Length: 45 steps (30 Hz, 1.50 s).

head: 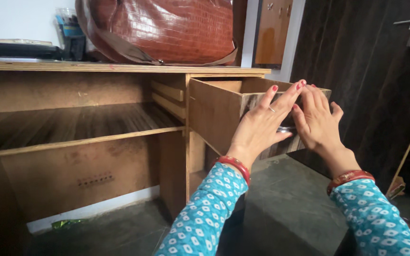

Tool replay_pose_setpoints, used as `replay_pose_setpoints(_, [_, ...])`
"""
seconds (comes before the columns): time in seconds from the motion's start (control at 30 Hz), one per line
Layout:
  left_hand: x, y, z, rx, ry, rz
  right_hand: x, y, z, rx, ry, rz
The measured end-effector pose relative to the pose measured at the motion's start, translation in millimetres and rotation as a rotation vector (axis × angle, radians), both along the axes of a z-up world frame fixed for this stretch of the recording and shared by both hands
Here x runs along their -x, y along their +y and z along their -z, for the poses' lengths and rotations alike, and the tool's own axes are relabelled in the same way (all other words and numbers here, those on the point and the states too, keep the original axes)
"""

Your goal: The person assembles a wooden cabinet by inserting a shelf and two drawers into the frame. They place a newspaper inside one drawer before sliding it into place.

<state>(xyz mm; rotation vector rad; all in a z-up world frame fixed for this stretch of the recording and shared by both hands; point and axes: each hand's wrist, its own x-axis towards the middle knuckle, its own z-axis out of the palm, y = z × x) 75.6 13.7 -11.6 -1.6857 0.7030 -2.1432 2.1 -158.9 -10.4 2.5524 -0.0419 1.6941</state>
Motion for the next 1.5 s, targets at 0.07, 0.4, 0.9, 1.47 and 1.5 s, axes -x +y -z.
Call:
replay_pose_setpoints(0.07, [1, -1, -3, -0.037, 0.045, -0.033, -4, 4, 1, -0.036, -0.055, -0.016])
replay_pose_setpoints(0.4, [6, -2, -5, -0.050, 0.162, 0.072, -21, 5, 6, -0.070, -0.188, -0.017])
replay_pose_setpoints(0.9, [15, 5, 13, 0.022, 0.060, -0.007, -15, -33, 36, -0.287, -0.085, 0.009])
replay_pose_setpoints(1.47, [21, 51, 33, 0.044, 0.428, -0.053, 29, -28, 73, -0.016, 0.206, 0.157])
replay_pose_setpoints(1.5, [19, 52, 32, 0.041, 0.441, -0.045, 25, -28, 73, -0.010, 0.223, 0.147])
